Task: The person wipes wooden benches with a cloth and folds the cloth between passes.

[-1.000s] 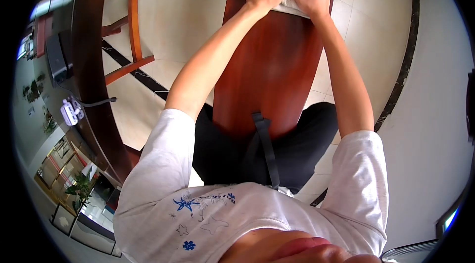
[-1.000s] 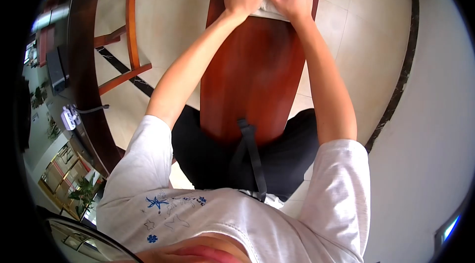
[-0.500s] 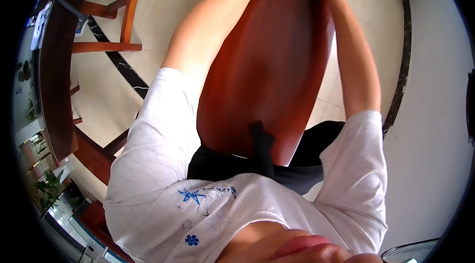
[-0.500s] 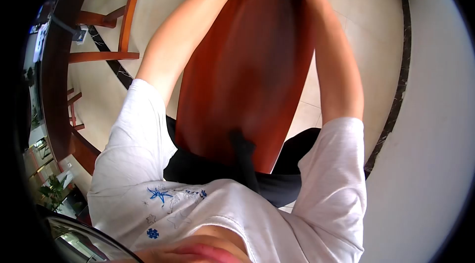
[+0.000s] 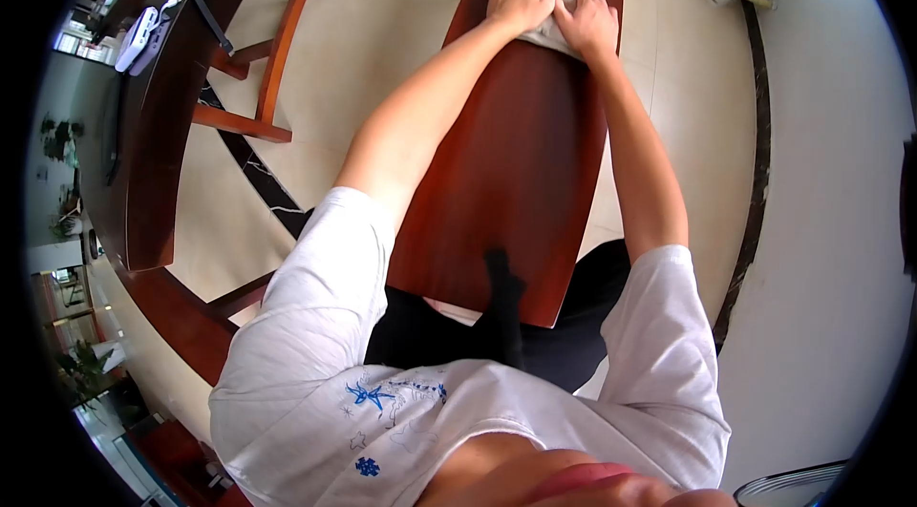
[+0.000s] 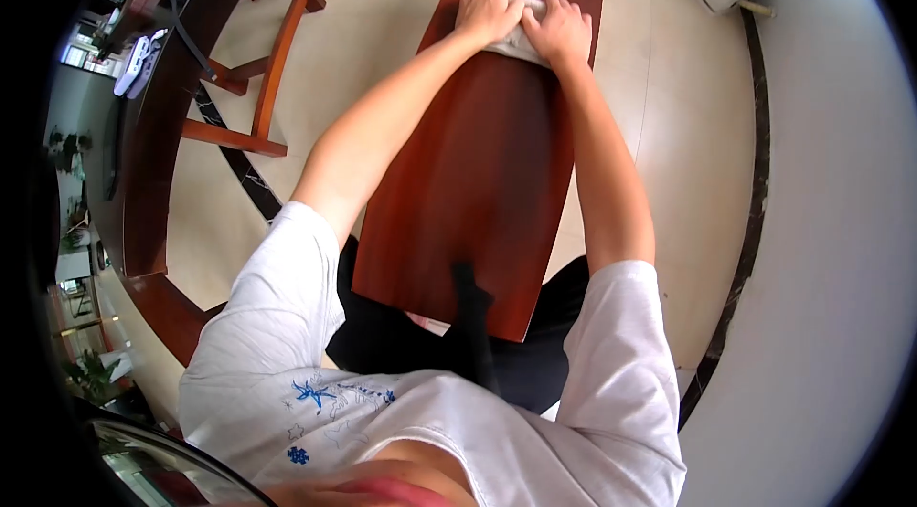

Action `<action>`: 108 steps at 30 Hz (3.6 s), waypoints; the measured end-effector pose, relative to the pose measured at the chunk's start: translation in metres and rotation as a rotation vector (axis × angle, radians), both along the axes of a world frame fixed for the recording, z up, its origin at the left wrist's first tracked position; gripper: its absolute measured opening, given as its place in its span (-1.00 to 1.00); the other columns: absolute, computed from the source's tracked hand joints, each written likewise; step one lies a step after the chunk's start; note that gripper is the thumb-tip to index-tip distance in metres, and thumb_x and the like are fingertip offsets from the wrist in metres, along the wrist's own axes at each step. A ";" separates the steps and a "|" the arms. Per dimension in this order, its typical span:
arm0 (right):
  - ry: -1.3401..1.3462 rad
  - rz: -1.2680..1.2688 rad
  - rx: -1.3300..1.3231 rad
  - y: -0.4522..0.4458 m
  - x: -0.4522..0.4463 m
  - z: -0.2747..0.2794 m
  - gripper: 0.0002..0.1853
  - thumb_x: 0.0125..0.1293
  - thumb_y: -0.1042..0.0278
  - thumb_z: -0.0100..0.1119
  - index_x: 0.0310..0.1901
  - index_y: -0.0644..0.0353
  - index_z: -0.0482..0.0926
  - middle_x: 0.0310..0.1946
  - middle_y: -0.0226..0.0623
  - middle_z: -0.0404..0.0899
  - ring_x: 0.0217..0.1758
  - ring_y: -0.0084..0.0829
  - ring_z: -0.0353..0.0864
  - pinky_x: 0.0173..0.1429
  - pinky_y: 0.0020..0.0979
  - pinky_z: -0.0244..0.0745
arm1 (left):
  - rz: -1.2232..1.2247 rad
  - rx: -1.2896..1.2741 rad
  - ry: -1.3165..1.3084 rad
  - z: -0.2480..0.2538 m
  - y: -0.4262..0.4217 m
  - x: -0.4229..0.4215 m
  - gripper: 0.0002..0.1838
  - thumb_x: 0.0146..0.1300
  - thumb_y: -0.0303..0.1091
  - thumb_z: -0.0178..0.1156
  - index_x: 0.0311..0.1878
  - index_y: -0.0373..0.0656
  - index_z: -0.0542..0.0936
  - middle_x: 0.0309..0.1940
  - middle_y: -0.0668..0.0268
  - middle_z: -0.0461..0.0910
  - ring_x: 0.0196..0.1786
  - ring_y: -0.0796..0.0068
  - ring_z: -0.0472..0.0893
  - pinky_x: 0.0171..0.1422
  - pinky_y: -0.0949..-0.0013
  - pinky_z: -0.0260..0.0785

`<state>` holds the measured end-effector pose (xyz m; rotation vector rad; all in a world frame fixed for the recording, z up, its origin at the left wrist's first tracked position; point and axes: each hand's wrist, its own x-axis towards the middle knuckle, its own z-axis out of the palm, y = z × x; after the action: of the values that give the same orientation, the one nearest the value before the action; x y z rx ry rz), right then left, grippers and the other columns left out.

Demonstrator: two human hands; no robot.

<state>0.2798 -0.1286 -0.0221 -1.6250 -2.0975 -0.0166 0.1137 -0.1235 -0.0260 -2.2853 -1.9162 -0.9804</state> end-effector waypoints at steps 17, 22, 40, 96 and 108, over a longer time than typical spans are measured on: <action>0.045 -0.030 0.052 -0.001 -0.010 0.004 -0.32 0.38 -0.37 0.12 0.02 0.19 0.76 0.07 -0.15 0.80 0.24 -0.13 0.72 0.41 -0.01 0.47 | -0.043 -0.026 -0.046 0.007 0.002 -0.017 -0.59 0.47 0.01 0.09 0.01 -0.06 0.78 0.08 0.26 0.82 0.26 0.18 0.68 0.43 -0.01 0.30; 0.008 -0.043 0.060 -0.016 -0.015 0.008 -0.35 0.39 -0.33 0.13 0.02 0.20 0.75 0.08 -0.14 0.80 0.24 -0.08 0.71 0.39 0.02 0.48 | -0.030 0.028 -0.055 0.008 -0.013 -0.014 -0.62 0.47 -0.01 0.08 -0.08 -0.06 0.75 0.03 0.26 0.80 0.22 0.15 0.68 0.38 -0.05 0.30; 0.220 -0.013 0.042 -0.115 -0.022 0.010 -0.47 0.32 -0.18 0.29 -0.02 0.18 0.77 -0.05 -0.27 0.77 0.17 -0.18 0.67 0.35 -0.09 0.44 | -0.097 0.005 -0.084 0.017 -0.106 -0.024 -0.74 0.39 -0.13 0.17 -0.15 -0.09 0.70 -0.09 0.30 0.77 0.13 0.20 0.67 0.33 0.04 0.31; 0.484 -0.034 -0.052 -0.198 0.063 0.006 -0.62 0.39 0.04 0.30 -0.02 0.22 0.69 -0.09 -0.11 0.71 0.08 -0.02 0.63 0.23 -0.04 0.39 | -0.469 0.016 -0.010 0.032 -0.164 0.056 -0.72 0.38 -0.24 0.17 -0.01 -0.21 0.67 0.09 0.15 0.59 0.17 0.08 0.60 0.26 0.02 0.36; 0.183 -0.203 0.099 -0.014 0.059 -0.014 -0.60 0.52 -0.10 0.15 0.06 -0.02 0.79 0.11 -0.16 0.74 0.26 -0.12 0.68 0.37 0.15 0.40 | -0.281 0.105 0.102 0.012 0.018 0.078 -0.67 0.47 -0.08 0.07 -0.06 -0.10 0.70 -0.03 0.14 0.75 0.14 0.02 0.68 0.29 -0.08 0.45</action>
<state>0.3390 -0.1422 -0.0359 -1.7041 -1.7625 -0.0367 0.1913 -0.1054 -0.0140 -2.5338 -1.4973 -0.9380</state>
